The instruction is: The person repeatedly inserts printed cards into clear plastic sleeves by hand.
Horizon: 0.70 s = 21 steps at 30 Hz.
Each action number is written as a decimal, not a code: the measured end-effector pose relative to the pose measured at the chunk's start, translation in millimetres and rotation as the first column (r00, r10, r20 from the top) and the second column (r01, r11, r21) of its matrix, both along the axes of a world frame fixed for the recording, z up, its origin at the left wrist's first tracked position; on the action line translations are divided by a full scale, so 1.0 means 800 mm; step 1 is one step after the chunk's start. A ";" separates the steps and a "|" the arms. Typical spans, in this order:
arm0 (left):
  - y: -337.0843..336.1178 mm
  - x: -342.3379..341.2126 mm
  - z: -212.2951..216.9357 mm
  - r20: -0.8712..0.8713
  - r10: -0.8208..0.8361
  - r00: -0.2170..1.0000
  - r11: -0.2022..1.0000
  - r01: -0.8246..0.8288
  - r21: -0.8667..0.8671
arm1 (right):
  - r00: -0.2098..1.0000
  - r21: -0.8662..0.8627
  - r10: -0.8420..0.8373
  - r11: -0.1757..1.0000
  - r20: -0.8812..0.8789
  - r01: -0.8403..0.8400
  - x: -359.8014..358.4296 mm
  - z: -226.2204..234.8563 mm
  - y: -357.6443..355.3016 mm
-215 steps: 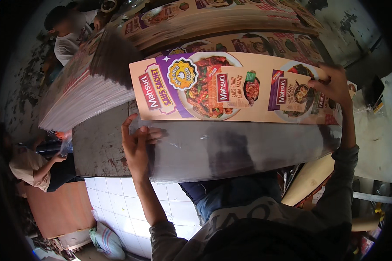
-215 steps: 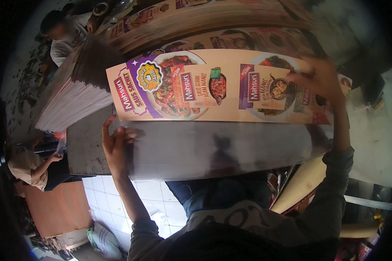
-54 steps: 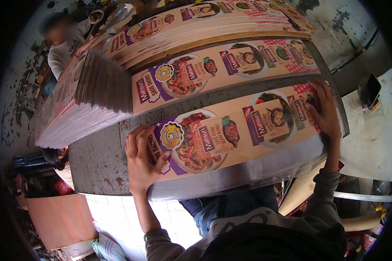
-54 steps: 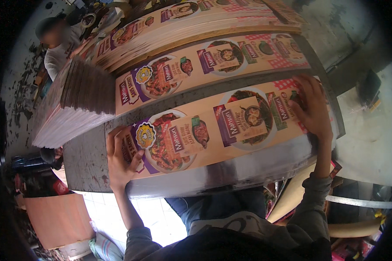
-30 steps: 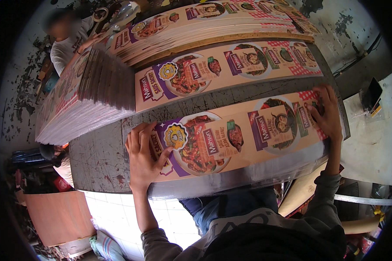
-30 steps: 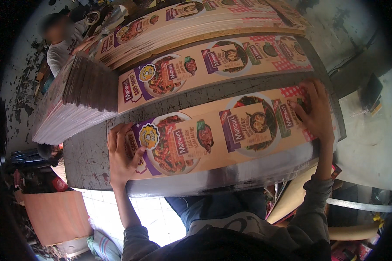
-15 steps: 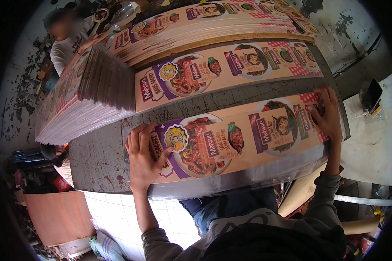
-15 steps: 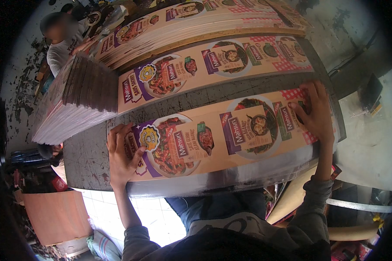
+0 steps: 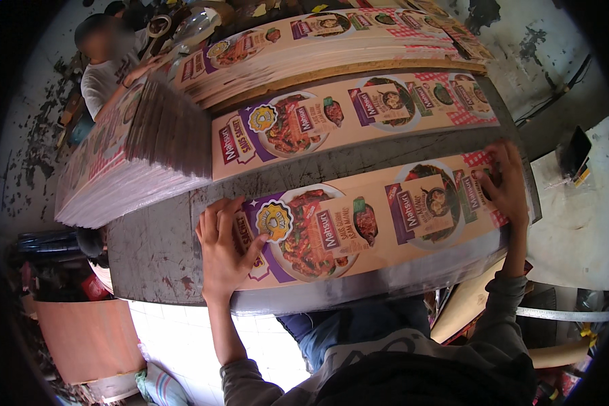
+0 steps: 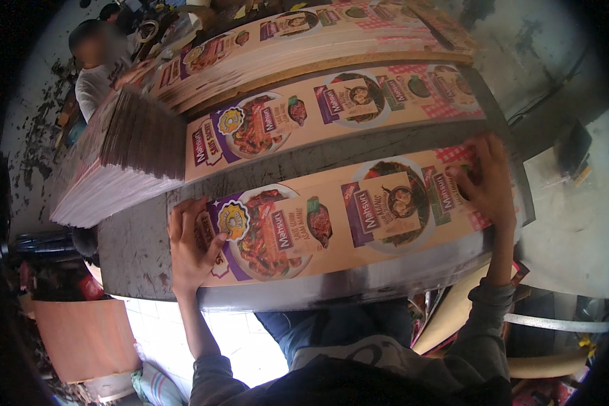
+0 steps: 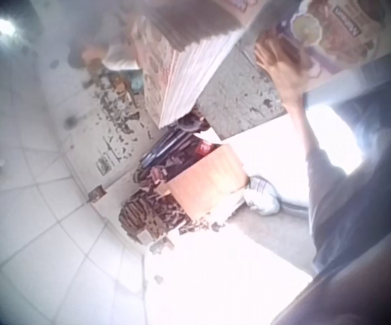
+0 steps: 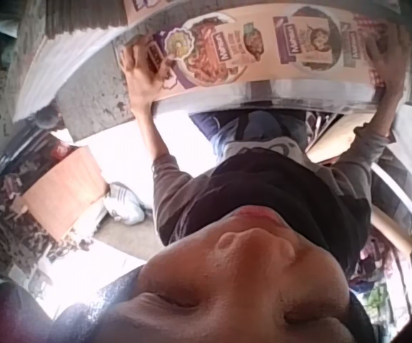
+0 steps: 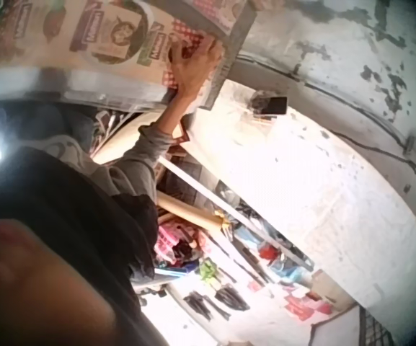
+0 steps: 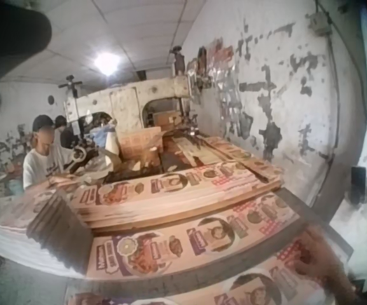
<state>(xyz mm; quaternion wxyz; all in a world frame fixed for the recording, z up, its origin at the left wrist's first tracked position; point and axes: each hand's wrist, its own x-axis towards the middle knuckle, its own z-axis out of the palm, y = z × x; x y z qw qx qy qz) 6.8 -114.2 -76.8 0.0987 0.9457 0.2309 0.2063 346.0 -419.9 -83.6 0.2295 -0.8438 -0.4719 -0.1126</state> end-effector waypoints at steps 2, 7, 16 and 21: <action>-0.001 -0.001 0.004 0.002 0.003 1.000 1.000 -0.003 0.009 | 1.000 0.011 0.000 1.000 -0.023 0.000 -0.002 0.003 0.004; 0.000 -0.007 -0.004 0.060 -0.002 0.998 0.999 0.004 -0.037 | 0.999 0.036 -0.035 0.999 -0.005 0.035 -0.005 -0.001 0.003; 0.011 -0.059 -0.011 0.508 0.222 0.832 0.975 -0.205 -0.090 | 0.998 0.021 -0.058 0.998 -0.038 0.059 -0.010 0.005 0.001; 0.007 -0.116 -0.030 0.887 0.442 -0.130 0.765 -0.462 -0.449 | 0.994 0.022 -0.073 0.997 -0.078 0.075 -0.012 0.005 0.005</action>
